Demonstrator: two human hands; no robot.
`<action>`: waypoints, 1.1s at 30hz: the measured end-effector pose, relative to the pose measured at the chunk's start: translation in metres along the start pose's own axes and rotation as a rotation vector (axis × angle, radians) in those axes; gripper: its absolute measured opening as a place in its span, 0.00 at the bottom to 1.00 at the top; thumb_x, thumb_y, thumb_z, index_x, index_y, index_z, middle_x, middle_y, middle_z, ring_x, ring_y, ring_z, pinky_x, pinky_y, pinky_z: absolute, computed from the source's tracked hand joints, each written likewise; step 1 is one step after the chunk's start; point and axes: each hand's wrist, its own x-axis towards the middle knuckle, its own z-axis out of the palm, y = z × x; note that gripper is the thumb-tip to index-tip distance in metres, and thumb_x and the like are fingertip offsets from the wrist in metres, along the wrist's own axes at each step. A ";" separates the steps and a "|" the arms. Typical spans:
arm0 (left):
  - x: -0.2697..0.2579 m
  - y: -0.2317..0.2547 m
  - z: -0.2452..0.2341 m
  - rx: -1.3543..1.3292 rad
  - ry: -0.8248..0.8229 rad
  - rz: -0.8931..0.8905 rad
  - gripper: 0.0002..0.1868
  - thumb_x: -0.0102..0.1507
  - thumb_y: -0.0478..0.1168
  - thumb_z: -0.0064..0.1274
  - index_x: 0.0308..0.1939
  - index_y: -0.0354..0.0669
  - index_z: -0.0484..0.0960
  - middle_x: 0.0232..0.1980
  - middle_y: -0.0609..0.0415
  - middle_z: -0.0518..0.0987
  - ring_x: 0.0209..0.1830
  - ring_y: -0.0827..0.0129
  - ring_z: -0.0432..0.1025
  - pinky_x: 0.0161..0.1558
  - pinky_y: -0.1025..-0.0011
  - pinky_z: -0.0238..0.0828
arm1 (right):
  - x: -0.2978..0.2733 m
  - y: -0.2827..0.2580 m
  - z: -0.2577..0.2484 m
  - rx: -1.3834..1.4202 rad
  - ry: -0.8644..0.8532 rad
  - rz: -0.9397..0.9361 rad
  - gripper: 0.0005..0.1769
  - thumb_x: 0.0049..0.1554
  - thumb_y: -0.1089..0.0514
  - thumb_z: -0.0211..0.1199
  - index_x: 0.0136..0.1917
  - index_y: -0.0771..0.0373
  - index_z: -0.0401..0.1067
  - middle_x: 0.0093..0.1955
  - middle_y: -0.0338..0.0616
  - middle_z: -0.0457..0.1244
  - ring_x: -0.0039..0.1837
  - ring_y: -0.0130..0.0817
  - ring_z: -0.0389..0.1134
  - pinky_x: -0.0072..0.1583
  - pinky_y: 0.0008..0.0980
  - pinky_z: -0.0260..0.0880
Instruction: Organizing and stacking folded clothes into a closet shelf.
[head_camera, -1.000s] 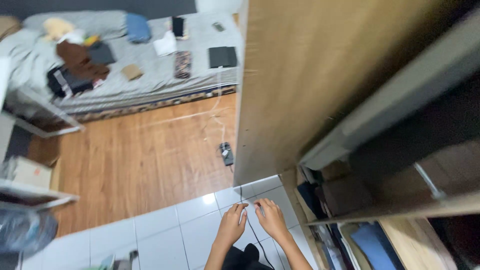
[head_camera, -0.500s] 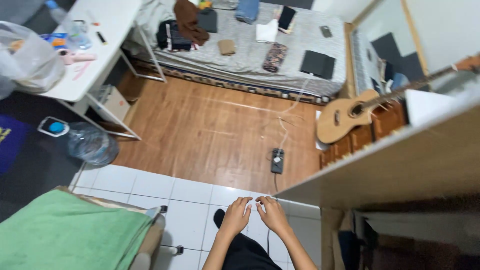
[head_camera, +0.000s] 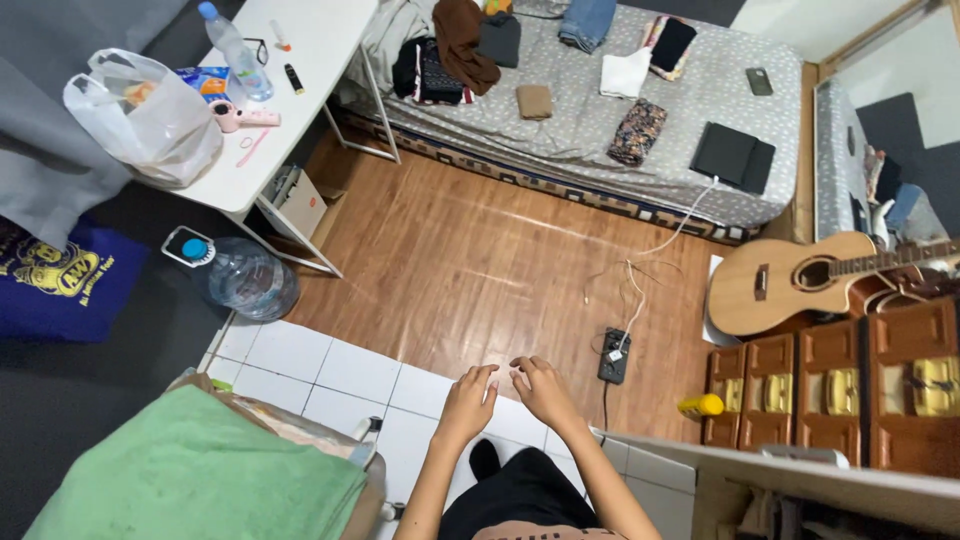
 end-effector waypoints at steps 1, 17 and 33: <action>0.008 -0.004 -0.004 -0.009 0.007 -0.012 0.18 0.67 0.41 0.47 0.60 0.41 0.76 0.57 0.41 0.78 0.56 0.44 0.73 0.57 0.53 0.69 | 0.009 0.000 0.003 0.002 -0.008 0.020 0.14 0.59 0.53 0.60 0.56 0.58 0.75 0.53 0.53 0.69 0.57 0.54 0.70 0.57 0.48 0.70; 0.225 -0.056 -0.018 0.022 -0.049 -0.041 0.18 0.67 0.42 0.47 0.61 0.44 0.76 0.56 0.42 0.78 0.56 0.45 0.73 0.56 0.52 0.70 | 0.236 0.065 -0.006 -0.049 -0.066 0.060 0.14 0.59 0.52 0.61 0.57 0.57 0.73 0.56 0.52 0.68 0.58 0.54 0.70 0.58 0.47 0.70; 0.497 -0.072 -0.023 -0.042 -0.099 -0.080 0.16 0.69 0.44 0.47 0.59 0.47 0.77 0.56 0.45 0.79 0.53 0.48 0.76 0.55 0.56 0.73 | 0.486 0.109 -0.074 -0.005 -0.100 0.144 0.17 0.59 0.52 0.60 0.60 0.57 0.71 0.59 0.53 0.67 0.61 0.51 0.69 0.60 0.46 0.70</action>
